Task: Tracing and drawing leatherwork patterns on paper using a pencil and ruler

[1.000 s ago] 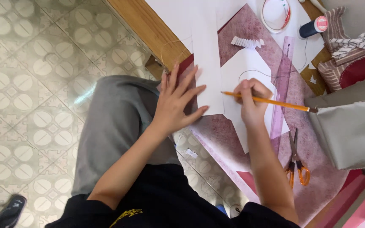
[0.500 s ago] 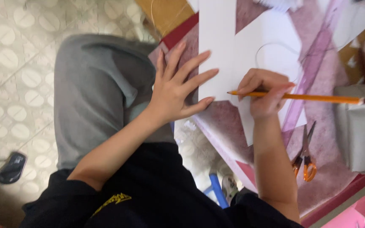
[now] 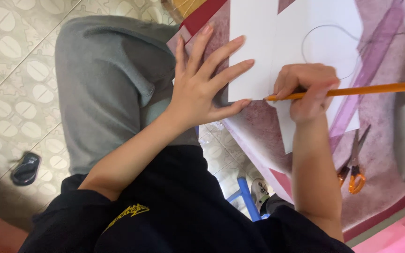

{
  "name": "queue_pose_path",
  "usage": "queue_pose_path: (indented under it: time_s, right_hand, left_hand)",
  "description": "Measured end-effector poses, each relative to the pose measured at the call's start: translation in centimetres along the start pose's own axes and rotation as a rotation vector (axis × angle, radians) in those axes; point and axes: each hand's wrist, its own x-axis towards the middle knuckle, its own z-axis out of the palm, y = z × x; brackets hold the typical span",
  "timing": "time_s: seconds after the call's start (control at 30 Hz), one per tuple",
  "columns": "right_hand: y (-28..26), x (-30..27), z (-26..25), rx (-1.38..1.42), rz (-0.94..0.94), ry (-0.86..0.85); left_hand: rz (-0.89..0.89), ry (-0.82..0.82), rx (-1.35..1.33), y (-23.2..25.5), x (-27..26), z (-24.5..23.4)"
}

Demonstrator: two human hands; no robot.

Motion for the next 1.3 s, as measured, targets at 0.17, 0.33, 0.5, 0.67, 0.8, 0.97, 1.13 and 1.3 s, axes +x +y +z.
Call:
queue_pose_path:
  time_s: [0.17,0.33,0.5,0.67,0.8,0.97,1.13,1.3]
  right_hand:
    - [0.4,-0.2,-0.2,0.021,0.077,0.015]
    - [0.3,-0.2,-0.2,0.023,0.068,0.019]
    - [0.9,-0.5,-0.4,0.041,0.058,0.024]
    - [0.9,-0.5,-0.2,0.032,0.07,0.028]
    - [0.9,-0.6,-0.4,0.039,0.075,0.037]
    - [0.8,-0.5,-0.2,0.041,0.044,0.029]
    - [1.0,-0.6,-0.2,0.048,0.028,0.048]
    - [1.1,-0.7,-0.1,0.069,0.082,0.063]
  left_hand:
    - [0.005,-0.024,0.014,-0.3,0.1,-0.1]
    - [-0.011,-0.068,0.006,-0.2,0.0,-0.1]
    - [-0.016,-0.045,-0.002,0.1,0.0,-0.3]
    - [-0.021,-0.045,-0.001,0.2,0.0,-0.3]
    - [-0.013,-0.032,0.012,0.2,0.0,-0.3]
    - [-0.007,-0.018,0.003,0.3,0.0,-0.3]
    - [-0.012,-0.035,0.001,0.3,0.0,-0.3]
    - [-0.002,-0.017,0.006,0.3,0.0,-0.3]
